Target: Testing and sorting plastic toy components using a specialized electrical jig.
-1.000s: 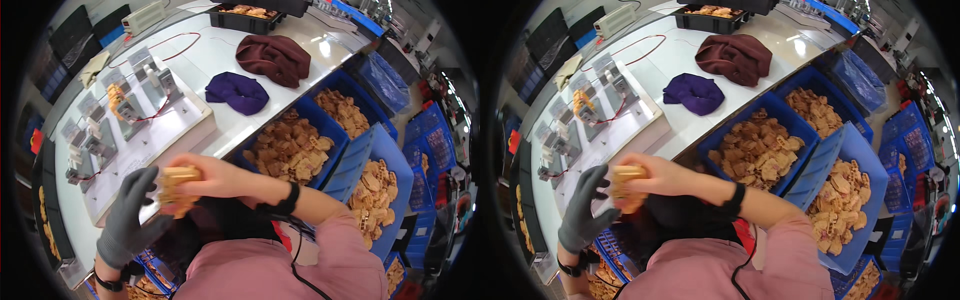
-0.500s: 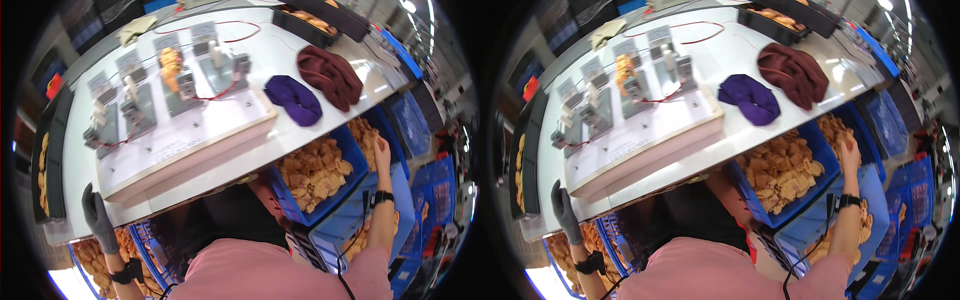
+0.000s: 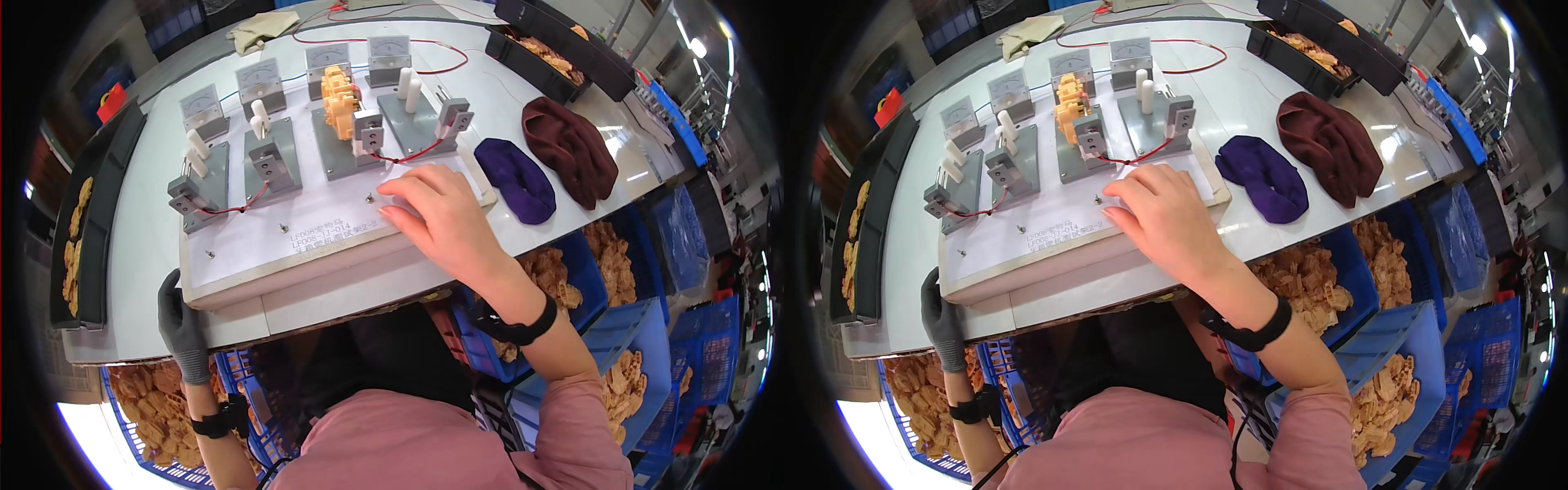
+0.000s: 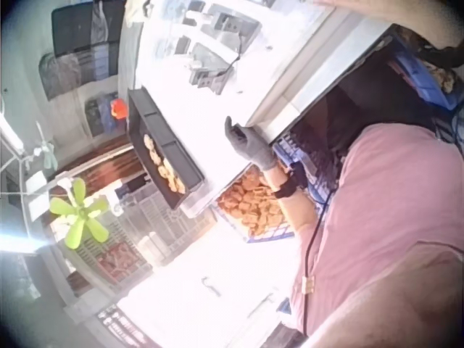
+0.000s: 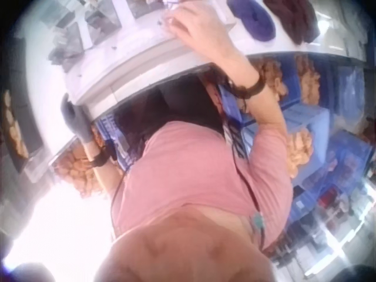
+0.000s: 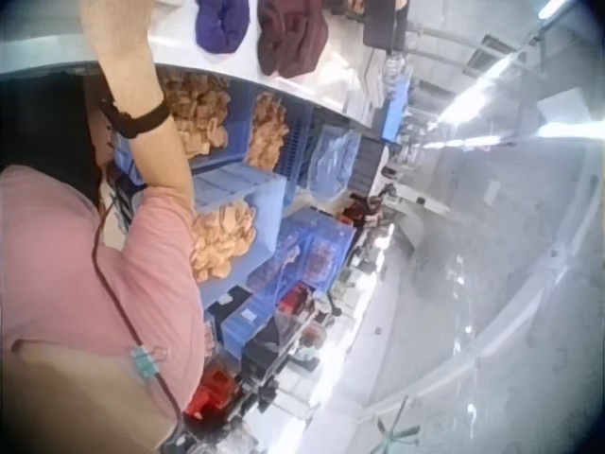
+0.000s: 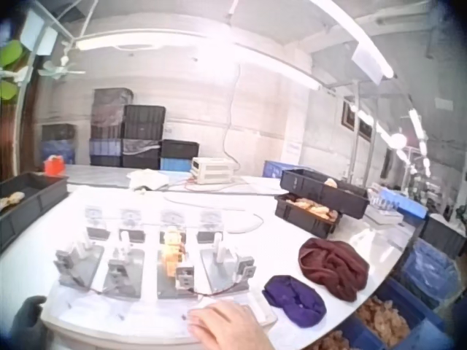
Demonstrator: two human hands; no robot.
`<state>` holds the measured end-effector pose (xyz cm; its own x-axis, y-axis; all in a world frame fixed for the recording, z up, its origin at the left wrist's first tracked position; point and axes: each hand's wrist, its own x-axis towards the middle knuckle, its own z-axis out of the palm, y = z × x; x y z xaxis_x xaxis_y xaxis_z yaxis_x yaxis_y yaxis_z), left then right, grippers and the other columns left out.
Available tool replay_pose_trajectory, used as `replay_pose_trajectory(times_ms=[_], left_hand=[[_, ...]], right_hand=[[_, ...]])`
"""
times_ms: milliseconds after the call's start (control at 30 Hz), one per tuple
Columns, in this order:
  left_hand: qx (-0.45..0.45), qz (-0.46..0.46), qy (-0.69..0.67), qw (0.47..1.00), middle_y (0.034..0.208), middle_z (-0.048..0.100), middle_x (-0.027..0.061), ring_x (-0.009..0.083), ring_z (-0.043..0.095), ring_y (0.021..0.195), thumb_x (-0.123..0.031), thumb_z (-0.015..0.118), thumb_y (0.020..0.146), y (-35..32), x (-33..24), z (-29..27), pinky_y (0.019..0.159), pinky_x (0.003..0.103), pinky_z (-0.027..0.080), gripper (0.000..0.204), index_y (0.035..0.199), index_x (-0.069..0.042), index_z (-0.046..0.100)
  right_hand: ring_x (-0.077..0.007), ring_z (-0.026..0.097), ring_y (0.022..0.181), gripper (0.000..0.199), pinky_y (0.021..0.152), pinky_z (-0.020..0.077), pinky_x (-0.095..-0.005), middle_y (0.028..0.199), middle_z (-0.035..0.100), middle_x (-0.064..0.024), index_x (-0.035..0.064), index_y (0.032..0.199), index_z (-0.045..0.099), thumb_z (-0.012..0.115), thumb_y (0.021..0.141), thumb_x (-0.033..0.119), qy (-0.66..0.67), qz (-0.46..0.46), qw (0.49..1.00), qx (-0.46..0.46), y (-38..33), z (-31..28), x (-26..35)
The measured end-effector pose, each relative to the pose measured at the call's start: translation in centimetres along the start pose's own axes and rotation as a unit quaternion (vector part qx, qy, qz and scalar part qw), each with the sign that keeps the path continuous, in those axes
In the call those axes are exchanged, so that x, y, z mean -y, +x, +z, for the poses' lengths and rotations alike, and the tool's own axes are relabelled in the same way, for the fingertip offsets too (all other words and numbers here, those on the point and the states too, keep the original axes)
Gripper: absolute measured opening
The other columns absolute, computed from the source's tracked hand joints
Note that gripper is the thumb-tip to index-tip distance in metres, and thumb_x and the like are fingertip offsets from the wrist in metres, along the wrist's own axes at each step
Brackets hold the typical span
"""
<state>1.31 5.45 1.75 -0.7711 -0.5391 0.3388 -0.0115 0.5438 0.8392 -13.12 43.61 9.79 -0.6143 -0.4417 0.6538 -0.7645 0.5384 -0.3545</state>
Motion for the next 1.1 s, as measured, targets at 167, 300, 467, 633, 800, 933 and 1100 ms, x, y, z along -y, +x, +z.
replay_pose_trajectory(times_ms=[167, 300, 467, 633, 800, 933, 1100], left_hand=[[-0.02, -0.021, 0.022, 0.999, 0.083, 0.05, -0.0035, 0.0052, 0.044, 0.075, -0.002, 0.052, 0.098, -0.3, -0.6, 0.1, 0.07, 0.019, 0.039, 0.032, 0.129, -0.002, 0.06], [-0.024, -0.021, 0.034, 0.999, 0.082, 0.051, -0.003, 0.0054, 0.044, 0.074, -0.003, 0.052, 0.099, -0.5, -0.7, 0.3, 0.068, 0.02, 0.039, 0.031, 0.128, -0.001, 0.061], [-0.032, -0.014, 0.022, 0.999, 0.082, 0.052, -0.0015, 0.0064, 0.046, 0.075, -0.002, 0.051, 0.098, -0.3, -0.9, 0.6, 0.07, 0.021, 0.039, 0.031, 0.128, -0.001, 0.061], [-0.033, -0.004, 0.018, 0.999, 0.082, 0.051, -0.001, 0.007, 0.047, 0.077, -0.001, 0.05, 0.097, -0.4, -1.2, 0.6, 0.073, 0.02, 0.04, 0.032, 0.127, 0.0, 0.061], [-0.034, 0.0, 0.027, 0.999, 0.082, 0.052, -0.0009, 0.0074, 0.048, 0.077, -0.001, 0.051, 0.096, -0.4, -1.4, 0.6, 0.073, 0.021, 0.041, 0.032, 0.127, 0.0, 0.061], [-0.042, 0.002, 0.04, 0.998, 0.082, 0.056, 0.0002, 0.0078, 0.048, 0.076, -0.003, 0.053, 0.096, -0.4, -1.4, 0.6, 0.072, 0.022, 0.042, 0.032, 0.126, -0.001, 0.062], [-0.037, -0.01, 0.029, 0.999, 0.082, 0.057, 0.0017, 0.0087, 0.05, 0.076, -0.005, 0.054, 0.095, -0.5, -1.7, 0.6, 0.074, 0.023, 0.044, 0.031, 0.125, -0.002, 0.062]], right_hand=[[-0.0263, 0.06, 0.086, 0.008, 0.08, 0.044, -0.0382, 0.086, 0.062, -0.0045, 0.0088, 0.089, 0.067, 0.072, 0.087, 0.015, 0.039, 0.021, 0.998, 0.05, 1.8, 1.5, -0.4], [-0.0254, 0.06, 0.083, 0.006, 0.079, 0.044, -0.0378, 0.084, 0.063, -0.0042, 0.0085, 0.089, 0.067, 0.071, 0.087, 0.013, 0.093, 0.09, 0.99, 0.06, 1.6, 2.0, -0.5], [-0.0241, 0.06, 0.079, 0.006, 0.077, 0.0443, -0.0374, 0.083, 0.062, -0.0033, 0.0087, 0.088, 0.067, 0.071, 0.086, 0.013, 0.095, 0.088, 0.99, 0.049, 1.6, 2.1, -0.5], [-0.0226, 0.06, 0.078, 0.007, 0.075, 0.0446, -0.0364, 0.083, 0.062, -0.0028, 0.0089, 0.088, 0.068, 0.073, 0.085, 0.013, 0.086, 0.08, 0.992, 0.04, 1.5, 2.0, -0.3], [-0.022, 0.06, 0.077, 0.008, 0.074, 0.0448, -0.0362, 0.083, 0.062, -0.0027, 0.009, 0.089, 0.068, 0.073, 0.085, 0.014, 0.086, 0.078, 0.993, 0.037, 1.4, 2.0, -0.3], [-0.0216, 0.061, 0.077, 0.008, 0.074, 0.0452, -0.0361, 0.083, 0.063, -0.0027, 0.0089, 0.089, 0.069, 0.074, 0.085, 0.014, 0.086, 0.081, 0.992, 0.038, 1.4, 2.0, -0.2], [-0.0215, 0.062, 0.079, 0.01, 0.074, 0.046, -0.0357, 0.083, 0.063, -0.0028, 0.0086, 0.092, 0.07, 0.073, 0.085, 0.014, 0.096, 0.081, 0.992, 0.034, 1.4, 2.0, -0.1]])
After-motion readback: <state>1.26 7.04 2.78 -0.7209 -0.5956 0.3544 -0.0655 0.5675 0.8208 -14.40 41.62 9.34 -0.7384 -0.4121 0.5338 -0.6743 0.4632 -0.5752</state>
